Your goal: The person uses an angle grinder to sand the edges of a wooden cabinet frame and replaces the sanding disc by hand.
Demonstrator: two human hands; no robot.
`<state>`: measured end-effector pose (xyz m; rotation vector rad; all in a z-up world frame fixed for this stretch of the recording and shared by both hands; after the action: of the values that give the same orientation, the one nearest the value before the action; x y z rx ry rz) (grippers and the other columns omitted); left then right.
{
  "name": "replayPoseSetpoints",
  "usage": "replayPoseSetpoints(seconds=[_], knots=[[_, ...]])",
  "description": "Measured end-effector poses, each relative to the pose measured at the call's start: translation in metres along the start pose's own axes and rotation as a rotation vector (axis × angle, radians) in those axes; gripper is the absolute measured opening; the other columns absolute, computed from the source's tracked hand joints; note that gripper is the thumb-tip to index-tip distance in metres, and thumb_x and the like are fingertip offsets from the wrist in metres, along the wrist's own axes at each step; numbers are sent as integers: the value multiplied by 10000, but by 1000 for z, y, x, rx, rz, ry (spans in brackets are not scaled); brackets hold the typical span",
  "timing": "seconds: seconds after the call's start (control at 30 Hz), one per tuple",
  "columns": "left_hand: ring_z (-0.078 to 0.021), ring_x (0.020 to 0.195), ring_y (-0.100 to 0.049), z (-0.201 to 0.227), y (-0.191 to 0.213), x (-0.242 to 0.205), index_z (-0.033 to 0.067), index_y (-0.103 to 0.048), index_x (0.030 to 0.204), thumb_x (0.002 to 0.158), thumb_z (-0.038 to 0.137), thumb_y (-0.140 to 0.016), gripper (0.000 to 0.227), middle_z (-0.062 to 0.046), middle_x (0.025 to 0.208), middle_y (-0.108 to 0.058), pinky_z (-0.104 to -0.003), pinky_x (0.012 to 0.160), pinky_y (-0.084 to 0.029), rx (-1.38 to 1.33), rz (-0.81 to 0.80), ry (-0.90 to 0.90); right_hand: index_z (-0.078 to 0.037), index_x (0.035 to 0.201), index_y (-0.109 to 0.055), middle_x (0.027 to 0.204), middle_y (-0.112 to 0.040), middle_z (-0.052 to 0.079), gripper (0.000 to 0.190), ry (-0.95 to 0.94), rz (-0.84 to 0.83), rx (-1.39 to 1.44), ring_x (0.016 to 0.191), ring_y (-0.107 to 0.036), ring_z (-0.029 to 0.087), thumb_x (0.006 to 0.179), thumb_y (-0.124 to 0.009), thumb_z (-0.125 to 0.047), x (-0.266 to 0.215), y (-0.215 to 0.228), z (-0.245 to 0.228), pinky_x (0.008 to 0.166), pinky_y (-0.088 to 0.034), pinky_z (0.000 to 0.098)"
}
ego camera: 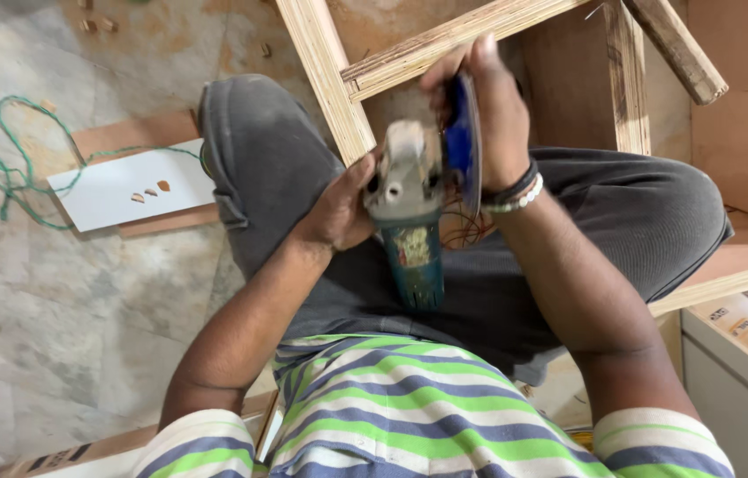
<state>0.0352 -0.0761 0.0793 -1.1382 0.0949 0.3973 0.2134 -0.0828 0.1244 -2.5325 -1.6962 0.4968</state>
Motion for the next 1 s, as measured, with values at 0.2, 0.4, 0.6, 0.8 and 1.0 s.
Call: replayPoseSetpoints(seconds=[0.2,0.4,0.6,0.8,1.0], knots=[[-224,1401,-547,-19,-10,-18,3,-322,1625,983,584,-691,942,-140,1503,-535,-416,1199,-476,91,-57,-4,-71,857,-674,697,-547,1,660,-249,79,73,609,-494,85,1104,-351,-591,-23,11,29,569,-421,236],[-229,1370,-566,-40,-5,-10,0,-307,1625,977,570,-703,949,-139,1479,-546,-429,1179,-497,69,12,-15,-69,908,-691,768,-624,23,653,-246,60,135,693,-595,110,1089,-344,-592,-27,28,53,642,-508,258],[-217,1365,-576,-52,-4,-10,13,-313,1614,944,601,-720,980,-132,1466,-555,-419,1173,-511,62,47,-26,-68,874,-682,756,-659,20,636,-232,64,2,661,-606,97,1114,-334,-544,-33,34,71,631,-517,241],[-221,1318,-589,-68,4,-1,0,-318,1605,884,627,-769,1056,-128,1413,-573,-421,1133,-532,19,121,40,-51,824,-608,687,-561,35,589,33,32,85,599,-477,100,1172,-374,-465,-36,39,55,576,-419,262],[-206,1328,-600,-78,8,-7,20,-350,1603,881,645,-763,1041,-113,1408,-580,-426,1147,-533,-2,107,28,-63,759,-533,562,-449,16,564,117,-65,157,470,-398,100,1171,-373,-414,-35,35,55,487,-357,263]])
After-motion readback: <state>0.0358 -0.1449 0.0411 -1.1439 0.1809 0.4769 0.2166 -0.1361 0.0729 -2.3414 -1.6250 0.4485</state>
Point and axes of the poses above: each hand's wrist, its own x-axis towards the middle knuckle, its own y-axis out of the back of the hand, z = x × y, the point moved 6 cm from there along x, towards the middle knuckle
